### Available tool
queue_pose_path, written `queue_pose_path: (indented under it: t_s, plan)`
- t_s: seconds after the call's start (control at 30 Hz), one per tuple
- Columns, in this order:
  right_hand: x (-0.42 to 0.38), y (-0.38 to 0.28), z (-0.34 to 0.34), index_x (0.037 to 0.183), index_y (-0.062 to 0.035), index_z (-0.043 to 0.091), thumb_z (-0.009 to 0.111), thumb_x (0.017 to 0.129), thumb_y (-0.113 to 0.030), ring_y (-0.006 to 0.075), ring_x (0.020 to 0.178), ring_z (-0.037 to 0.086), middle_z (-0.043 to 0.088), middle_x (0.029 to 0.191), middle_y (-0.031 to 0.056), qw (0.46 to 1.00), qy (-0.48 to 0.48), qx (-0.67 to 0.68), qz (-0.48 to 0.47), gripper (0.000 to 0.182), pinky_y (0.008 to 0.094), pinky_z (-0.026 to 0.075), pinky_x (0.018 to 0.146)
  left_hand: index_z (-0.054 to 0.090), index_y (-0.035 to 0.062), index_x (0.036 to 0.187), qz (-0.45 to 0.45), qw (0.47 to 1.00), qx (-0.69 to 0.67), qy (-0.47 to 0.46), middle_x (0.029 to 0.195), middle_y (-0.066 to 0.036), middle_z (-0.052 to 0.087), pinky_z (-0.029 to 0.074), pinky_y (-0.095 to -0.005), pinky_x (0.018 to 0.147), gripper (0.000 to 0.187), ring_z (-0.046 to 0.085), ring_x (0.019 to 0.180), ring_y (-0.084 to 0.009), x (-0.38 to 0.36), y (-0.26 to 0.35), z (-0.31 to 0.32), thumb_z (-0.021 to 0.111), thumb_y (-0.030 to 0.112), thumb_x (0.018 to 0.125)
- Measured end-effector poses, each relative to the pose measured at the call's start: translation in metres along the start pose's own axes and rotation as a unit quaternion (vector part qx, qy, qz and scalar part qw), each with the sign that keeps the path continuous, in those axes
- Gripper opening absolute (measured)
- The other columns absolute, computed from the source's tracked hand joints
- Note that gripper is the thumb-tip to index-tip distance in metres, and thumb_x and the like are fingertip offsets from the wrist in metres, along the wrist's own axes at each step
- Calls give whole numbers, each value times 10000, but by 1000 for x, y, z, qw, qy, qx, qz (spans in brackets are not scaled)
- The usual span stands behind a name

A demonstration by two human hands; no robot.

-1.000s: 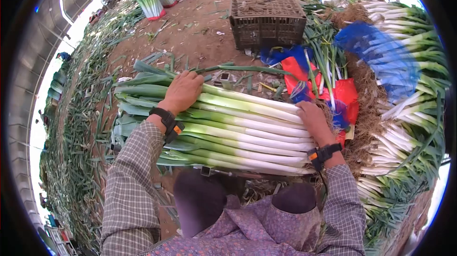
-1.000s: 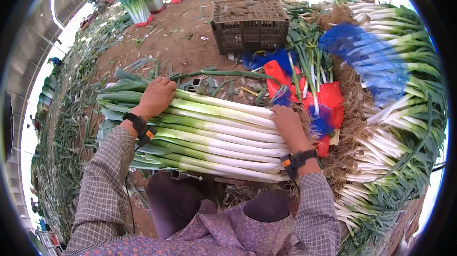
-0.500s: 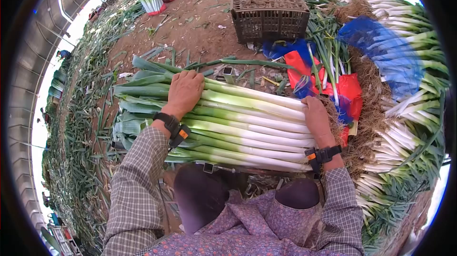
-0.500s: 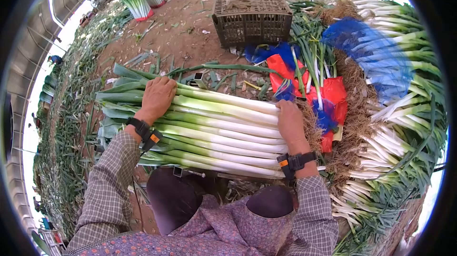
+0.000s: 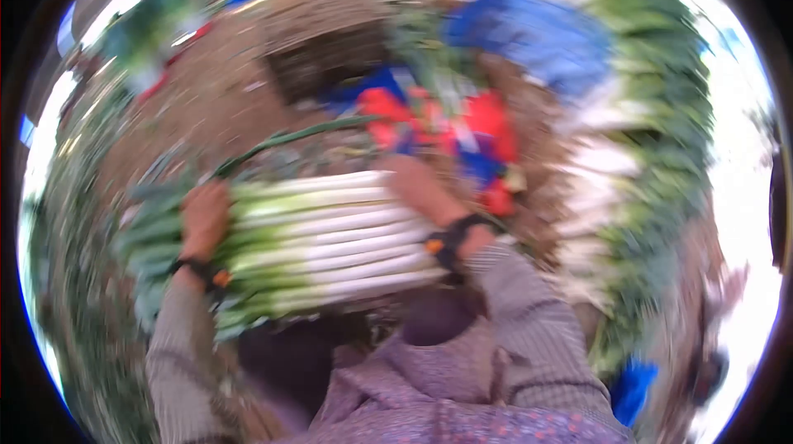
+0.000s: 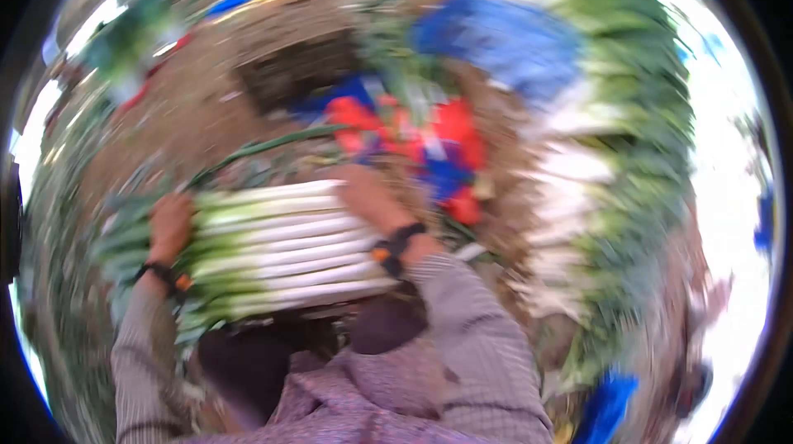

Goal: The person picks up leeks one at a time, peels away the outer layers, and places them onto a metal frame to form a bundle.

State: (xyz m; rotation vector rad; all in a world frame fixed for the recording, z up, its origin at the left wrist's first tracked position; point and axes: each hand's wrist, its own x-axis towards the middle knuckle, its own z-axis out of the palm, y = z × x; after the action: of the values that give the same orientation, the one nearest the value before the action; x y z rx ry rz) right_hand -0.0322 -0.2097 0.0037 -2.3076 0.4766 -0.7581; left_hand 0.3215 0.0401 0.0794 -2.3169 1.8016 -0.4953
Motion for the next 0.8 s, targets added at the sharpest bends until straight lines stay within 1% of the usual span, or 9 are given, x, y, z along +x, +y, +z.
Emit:
queue_pose_path:
  t_s: [0.07,0.17,0.23,0.3,0.33,0.53,0.67,0.73,0.8]
  plan:
    - [-20,-38,-50,1164,-36,615,576,849,-101,338,1101,572,637,1117,159,996,45,35,73,323,407,420,1003,632,75,1044,62,990,21,128,975,-101,626,450,-451,820,233,586,948,-296,-9,-20,31,507,139,858]
    - [-105,-59,-117,1092,-29,641,591,863,-105,277,986,617,660,1039,130,974,160,90,135,246,369,474,898,618,74,986,68,997,39,16,970,-103,603,428,-442,833,195,562,967,-304,-6,-46,47,457,151,907]
    - [-178,-50,-145,1032,-23,664,603,864,-126,241,895,641,672,977,115,938,209,153,231,207,349,504,809,607,55,1052,49,997,34,47,1093,-122,596,401,-422,913,248,529,1092,-305,-10,-57,59,421,182,947]
    - [-271,-17,-158,1062,-20,656,615,883,-131,139,817,631,673,940,59,853,248,186,420,215,283,519,733,592,25,1123,54,994,7,97,1189,-157,596,372,-438,982,289,510,1155,-332,-12,-61,60,413,198,975]
    - [-317,3,-160,1063,-24,659,615,883,-126,130,811,632,672,933,53,815,285,191,468,212,276,519,717,570,-3,1207,-44,993,-92,-56,1205,-188,592,358,-446,1008,341,506,1163,-362,-5,-55,38,419,204,982]
    - [-488,120,-153,1085,-51,670,582,898,-106,131,752,644,679,899,24,648,353,132,662,214,285,525,652,556,11,1282,-16,996,-18,-80,1259,-193,566,379,-447,1004,382,499,1186,-364,-9,-93,52,417,237,1007]
    - [-498,209,-155,1106,-50,650,577,881,-128,236,765,677,694,915,112,696,286,-66,655,249,371,548,688,509,38,1387,73,984,98,-133,1408,-159,520,380,-418,1078,447,472,1307,-316,-15,-106,39,424,276,1018]
    - [-513,281,-147,1164,-87,628,582,861,-162,331,866,676,693,941,189,763,233,-230,558,316,416,540,775,430,44,1441,-61,980,-91,-166,1439,-162,487,385,-386,1075,477,455,1327,-292,0,-37,-17,442,246,1009]
    - [-459,272,-175,1216,-136,608,589,856,-202,380,961,648,681,992,222,733,255,-165,609,367,428,519,844,409,63,1457,-138,962,-156,-178,1421,-180,500,385,-382,1075,489,469,1313,-293,17,17,-49,458,249,1007]
